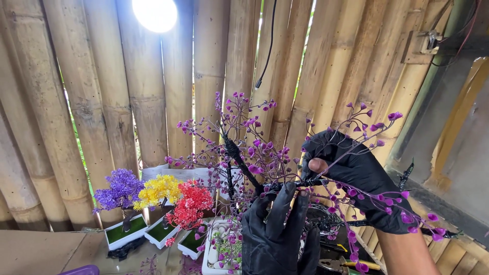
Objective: The person arranges purple artificial flowers onto a black wire tree structure in a white pot. They attach small flower branches to the main branches and adjust the placement of the flowers by hand.
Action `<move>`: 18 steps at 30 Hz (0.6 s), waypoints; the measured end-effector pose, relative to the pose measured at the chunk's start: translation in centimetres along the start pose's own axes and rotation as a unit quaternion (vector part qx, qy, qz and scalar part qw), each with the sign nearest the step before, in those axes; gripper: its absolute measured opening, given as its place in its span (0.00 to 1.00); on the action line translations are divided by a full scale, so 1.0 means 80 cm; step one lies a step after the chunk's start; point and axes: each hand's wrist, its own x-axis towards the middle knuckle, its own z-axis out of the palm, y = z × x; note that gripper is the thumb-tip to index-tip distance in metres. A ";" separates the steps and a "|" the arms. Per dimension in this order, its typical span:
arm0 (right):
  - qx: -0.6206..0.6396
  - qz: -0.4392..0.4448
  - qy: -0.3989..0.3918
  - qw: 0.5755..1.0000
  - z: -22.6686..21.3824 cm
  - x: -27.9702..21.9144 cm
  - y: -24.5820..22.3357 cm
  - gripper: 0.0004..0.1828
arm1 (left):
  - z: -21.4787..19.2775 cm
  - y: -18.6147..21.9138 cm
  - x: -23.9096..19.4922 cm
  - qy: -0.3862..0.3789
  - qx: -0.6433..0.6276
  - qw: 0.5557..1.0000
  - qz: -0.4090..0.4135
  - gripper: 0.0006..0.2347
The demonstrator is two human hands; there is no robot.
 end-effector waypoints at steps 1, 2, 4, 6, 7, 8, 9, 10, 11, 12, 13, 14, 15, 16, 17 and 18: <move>0.006 0.024 0.009 1.000 0.000 0.001 -0.002 0.17 | 0.000 -0.001 0.000 -0.003 -0.004 1.000 0.000 0.29; 0.012 0.049 0.017 0.999 -0.001 0.002 -0.003 0.19 | 0.000 -0.001 -0.001 -0.006 -0.008 1.000 -0.001 0.29; 0.003 0.035 0.004 0.999 -0.001 0.002 -0.003 0.18 | -0.004 0.002 0.001 -0.004 0.002 1.000 -0.001 0.30; -0.007 0.020 -0.010 1.000 -0.004 0.005 0.001 0.16 | -0.008 0.003 0.002 -0.001 0.012 1.000 -0.002 0.32; 0.001 0.020 -0.032 0.999 -0.007 0.009 0.004 0.17 | -0.010 0.003 0.003 -0.003 0.001 1.000 0.002 0.29; 0.010 0.020 -0.054 0.998 -0.010 0.013 0.006 0.18 | -0.011 0.003 0.005 -0.003 -0.009 1.000 0.007 0.27; 0.010 0.019 -0.055 0.998 -0.009 0.014 0.003 0.18 | -0.013 0.003 0.006 -0.002 -0.008 1.000 0.007 0.27; -0.005 0.017 -0.053 0.998 -0.007 0.015 0.000 0.18 | -0.015 0.003 0.007 0.000 -0.017 1.000 0.011 0.27; -0.020 0.016 -0.052 0.998 -0.005 0.016 -0.003 0.18 | -0.017 0.003 0.007 0.002 -0.025 1.000 0.014 0.27; -0.020 0.014 -0.052 0.998 -0.007 0.017 -0.002 0.18 | -0.015 0.002 0.007 0.003 -0.025 1.000 0.015 0.27; -0.011 0.023 -0.053 0.998 -0.008 0.018 0.000 0.19 | -0.012 0.002 0.006 0.005 -0.016 1.000 0.012 0.28; -0.002 0.032 -0.052 0.998 -0.009 0.019 0.001 0.19 | -0.010 0.002 0.004 0.006 -0.009 1.000 0.008 0.28; -0.002 0.031 -0.052 0.998 -0.010 0.019 0.001 0.19 | -0.010 0.002 0.004 0.006 -0.009 1.000 0.008 0.28; -0.011 0.020 -0.060 0.998 -0.010 0.019 0.001 0.19 | -0.010 0.001 0.003 0.000 -0.011 1.000 0.007 0.28; -0.021 0.010 -0.068 0.997 -0.010 0.019 0.001 0.19 | -0.009 0.001 0.002 -0.007 -0.014 1.000 0.006 0.28; -0.020 0.010 -0.068 0.997 -0.010 0.019 0.001 0.19 | -0.010 0.001 0.002 -0.007 -0.013 1.000 0.006 0.28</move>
